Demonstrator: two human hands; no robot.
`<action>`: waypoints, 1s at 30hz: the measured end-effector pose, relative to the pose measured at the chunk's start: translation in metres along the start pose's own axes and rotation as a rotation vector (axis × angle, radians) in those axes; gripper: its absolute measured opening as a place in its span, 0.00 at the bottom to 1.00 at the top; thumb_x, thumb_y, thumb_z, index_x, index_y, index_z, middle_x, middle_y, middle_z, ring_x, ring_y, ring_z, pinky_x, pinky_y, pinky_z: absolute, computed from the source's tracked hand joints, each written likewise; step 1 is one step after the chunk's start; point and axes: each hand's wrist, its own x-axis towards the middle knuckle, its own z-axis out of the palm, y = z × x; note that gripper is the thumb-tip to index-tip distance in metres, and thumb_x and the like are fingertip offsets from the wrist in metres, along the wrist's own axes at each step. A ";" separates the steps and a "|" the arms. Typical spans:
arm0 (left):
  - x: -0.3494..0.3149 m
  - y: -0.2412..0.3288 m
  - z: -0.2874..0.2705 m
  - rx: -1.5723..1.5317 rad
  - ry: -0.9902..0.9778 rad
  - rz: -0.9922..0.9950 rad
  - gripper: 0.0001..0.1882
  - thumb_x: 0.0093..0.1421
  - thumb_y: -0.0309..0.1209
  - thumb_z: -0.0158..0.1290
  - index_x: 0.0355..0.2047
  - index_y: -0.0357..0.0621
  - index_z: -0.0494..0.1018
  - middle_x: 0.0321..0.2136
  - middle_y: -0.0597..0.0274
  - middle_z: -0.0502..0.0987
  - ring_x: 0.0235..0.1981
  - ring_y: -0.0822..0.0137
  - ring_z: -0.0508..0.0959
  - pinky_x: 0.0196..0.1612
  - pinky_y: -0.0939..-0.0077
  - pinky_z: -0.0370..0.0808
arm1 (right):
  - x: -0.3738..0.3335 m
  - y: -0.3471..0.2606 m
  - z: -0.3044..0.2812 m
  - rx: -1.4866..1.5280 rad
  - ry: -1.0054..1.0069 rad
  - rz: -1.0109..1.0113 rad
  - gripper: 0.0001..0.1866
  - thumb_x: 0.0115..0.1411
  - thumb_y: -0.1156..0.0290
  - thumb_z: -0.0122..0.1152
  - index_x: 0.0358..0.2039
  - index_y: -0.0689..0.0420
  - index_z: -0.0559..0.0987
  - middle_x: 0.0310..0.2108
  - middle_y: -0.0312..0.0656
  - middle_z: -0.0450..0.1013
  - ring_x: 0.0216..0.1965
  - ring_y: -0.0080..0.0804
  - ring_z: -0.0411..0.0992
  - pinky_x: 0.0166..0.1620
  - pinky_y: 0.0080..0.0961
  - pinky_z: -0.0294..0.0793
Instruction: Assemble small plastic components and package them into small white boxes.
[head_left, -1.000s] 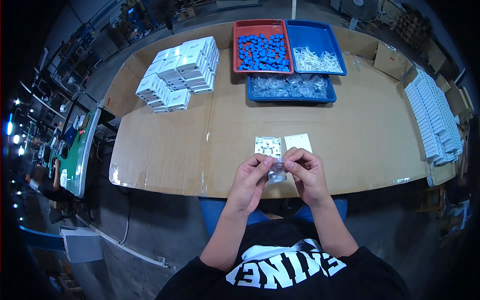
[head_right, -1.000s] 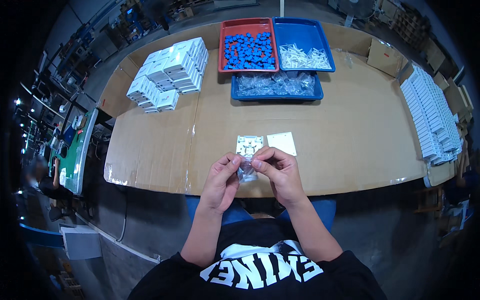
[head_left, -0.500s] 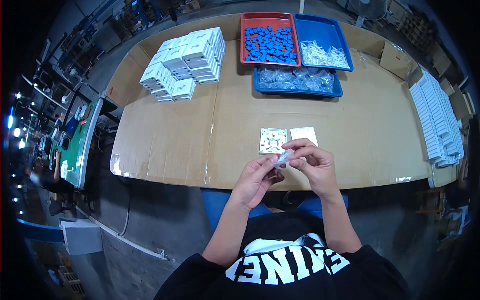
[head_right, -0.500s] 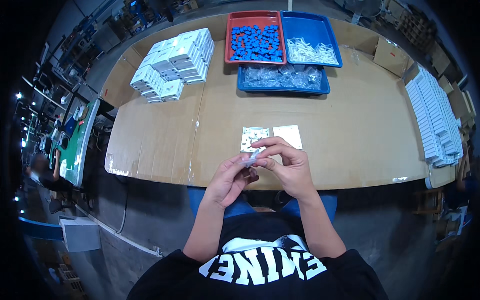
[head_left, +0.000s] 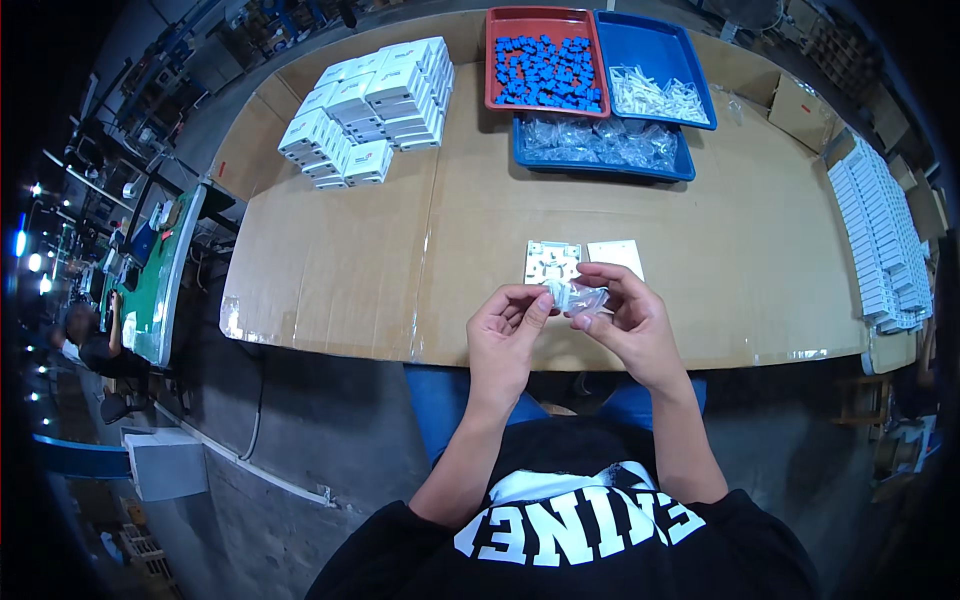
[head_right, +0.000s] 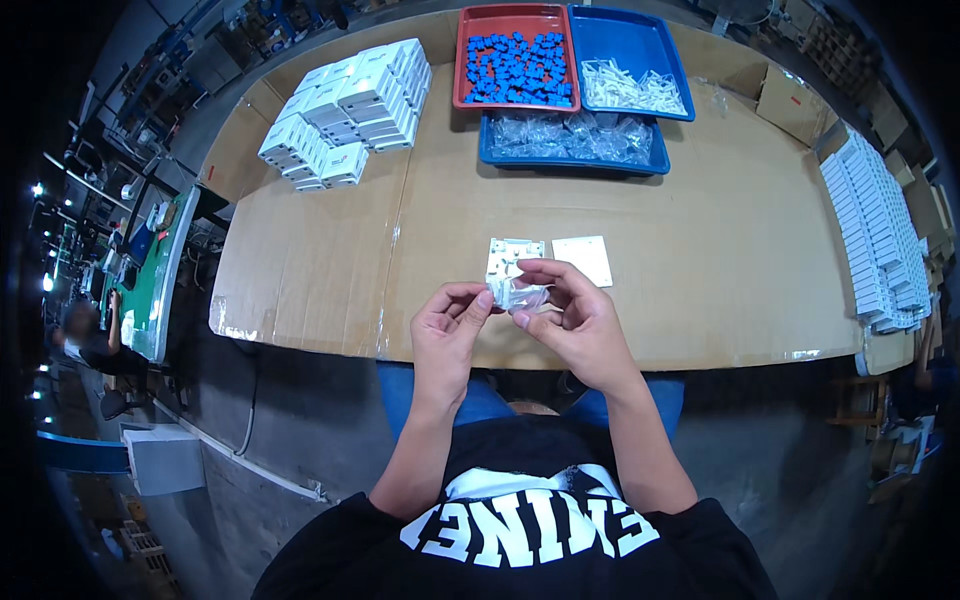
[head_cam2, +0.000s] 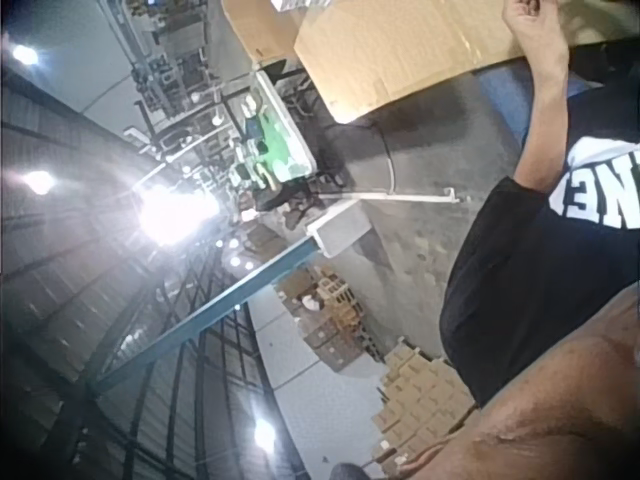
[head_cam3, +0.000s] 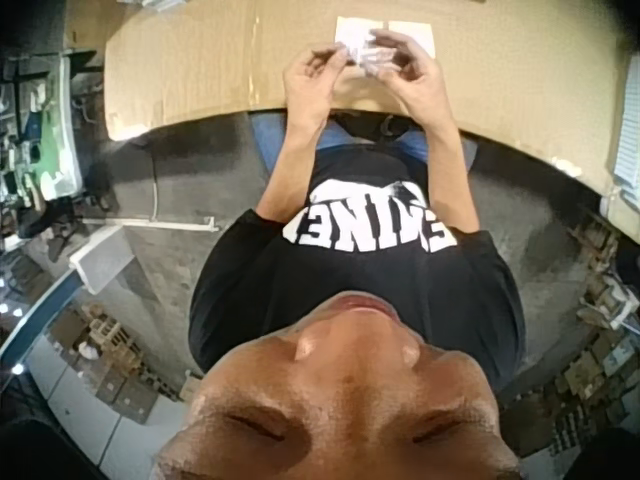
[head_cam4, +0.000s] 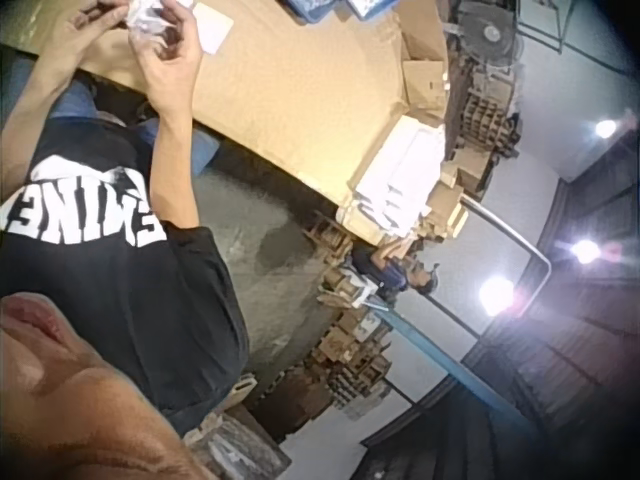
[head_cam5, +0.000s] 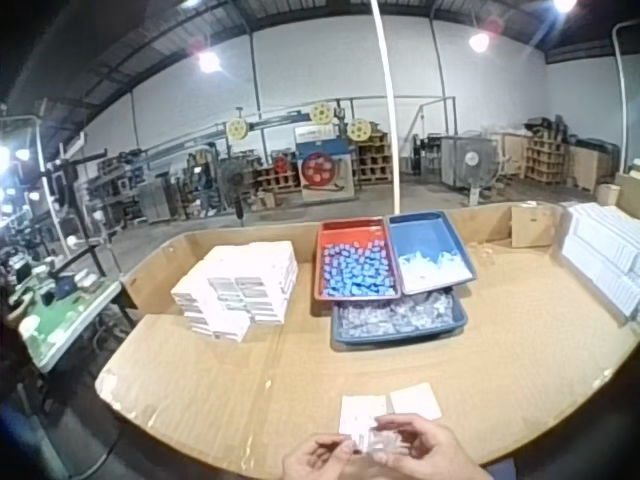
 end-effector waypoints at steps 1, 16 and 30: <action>0.001 0.000 0.001 0.013 0.005 0.001 0.08 0.66 0.25 0.61 0.43 0.34 0.78 0.38 0.59 0.82 0.39 0.72 0.81 0.48 0.78 0.78 | 0.000 -0.007 0.002 -0.023 0.020 0.066 0.26 0.62 0.83 0.64 0.60 0.64 0.72 0.49 0.45 0.74 0.52 0.25 0.75 0.53 0.22 0.79; 0.000 -0.007 0.003 0.019 -0.069 -0.024 0.09 0.67 0.23 0.59 0.45 0.34 0.75 0.39 0.62 0.79 0.41 0.76 0.79 0.48 0.82 0.77 | 0.003 0.012 0.010 0.000 0.155 0.024 0.19 0.63 0.83 0.61 0.54 0.62 0.75 0.39 0.38 0.76 0.37 0.19 0.75 0.40 0.19 0.78; 0.003 -0.030 0.003 -0.004 -0.049 -0.011 0.12 0.66 0.19 0.57 0.49 0.35 0.70 0.41 0.60 0.76 0.41 0.75 0.77 0.47 0.82 0.76 | 0.004 0.028 0.002 0.098 0.121 0.035 0.23 0.60 0.86 0.63 0.56 0.62 0.72 0.44 0.39 0.74 0.45 0.22 0.77 0.49 0.19 0.79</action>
